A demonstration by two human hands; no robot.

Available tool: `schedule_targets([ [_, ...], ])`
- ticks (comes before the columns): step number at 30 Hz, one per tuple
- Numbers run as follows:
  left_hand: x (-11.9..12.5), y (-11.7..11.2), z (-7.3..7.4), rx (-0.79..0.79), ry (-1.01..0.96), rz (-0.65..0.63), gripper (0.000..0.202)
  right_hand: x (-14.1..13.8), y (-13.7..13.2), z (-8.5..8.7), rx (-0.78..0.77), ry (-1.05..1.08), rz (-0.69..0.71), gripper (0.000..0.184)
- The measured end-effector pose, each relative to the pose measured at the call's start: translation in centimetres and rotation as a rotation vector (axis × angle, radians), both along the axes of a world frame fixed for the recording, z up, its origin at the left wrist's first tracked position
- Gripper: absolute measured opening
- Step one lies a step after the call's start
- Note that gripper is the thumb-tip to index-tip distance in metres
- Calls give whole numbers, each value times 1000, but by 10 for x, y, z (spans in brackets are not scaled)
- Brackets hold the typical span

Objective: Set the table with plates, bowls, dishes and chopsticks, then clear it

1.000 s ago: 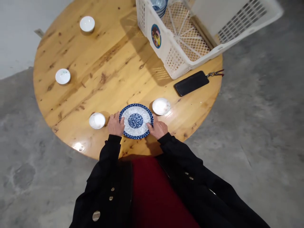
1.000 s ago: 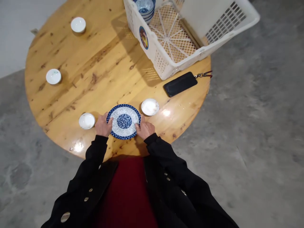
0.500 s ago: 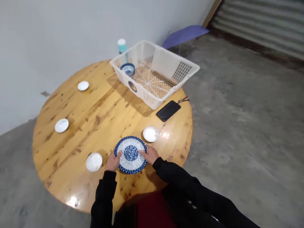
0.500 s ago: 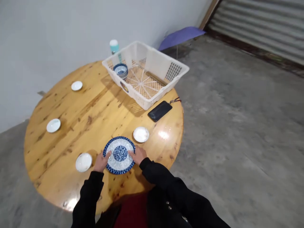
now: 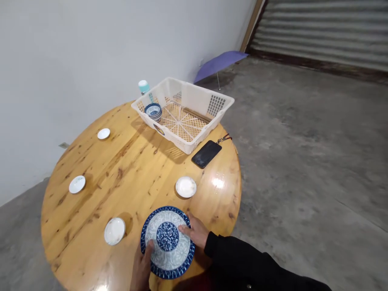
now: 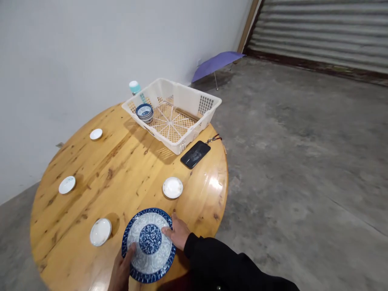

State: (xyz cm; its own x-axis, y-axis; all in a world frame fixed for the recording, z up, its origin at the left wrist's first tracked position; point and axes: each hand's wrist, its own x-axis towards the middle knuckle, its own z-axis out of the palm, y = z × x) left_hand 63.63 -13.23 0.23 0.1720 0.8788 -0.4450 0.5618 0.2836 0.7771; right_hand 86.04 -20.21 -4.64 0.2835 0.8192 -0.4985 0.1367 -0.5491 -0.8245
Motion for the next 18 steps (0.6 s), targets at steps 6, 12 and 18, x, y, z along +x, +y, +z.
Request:
schedule_targets([
  [6, 16, -35, 9, 63, 25, 74, 62, 20, -16, 14, 123, 124, 12, 34],
  [12, 47, -44, 34, 219, 22, -109, 54, 38, -53, 36, 261, 128, -142, 31],
  [18, 65, -75, 38, 170, -101, -241, 57, 33, -112, 52, 341, 101, -292, 45],
])
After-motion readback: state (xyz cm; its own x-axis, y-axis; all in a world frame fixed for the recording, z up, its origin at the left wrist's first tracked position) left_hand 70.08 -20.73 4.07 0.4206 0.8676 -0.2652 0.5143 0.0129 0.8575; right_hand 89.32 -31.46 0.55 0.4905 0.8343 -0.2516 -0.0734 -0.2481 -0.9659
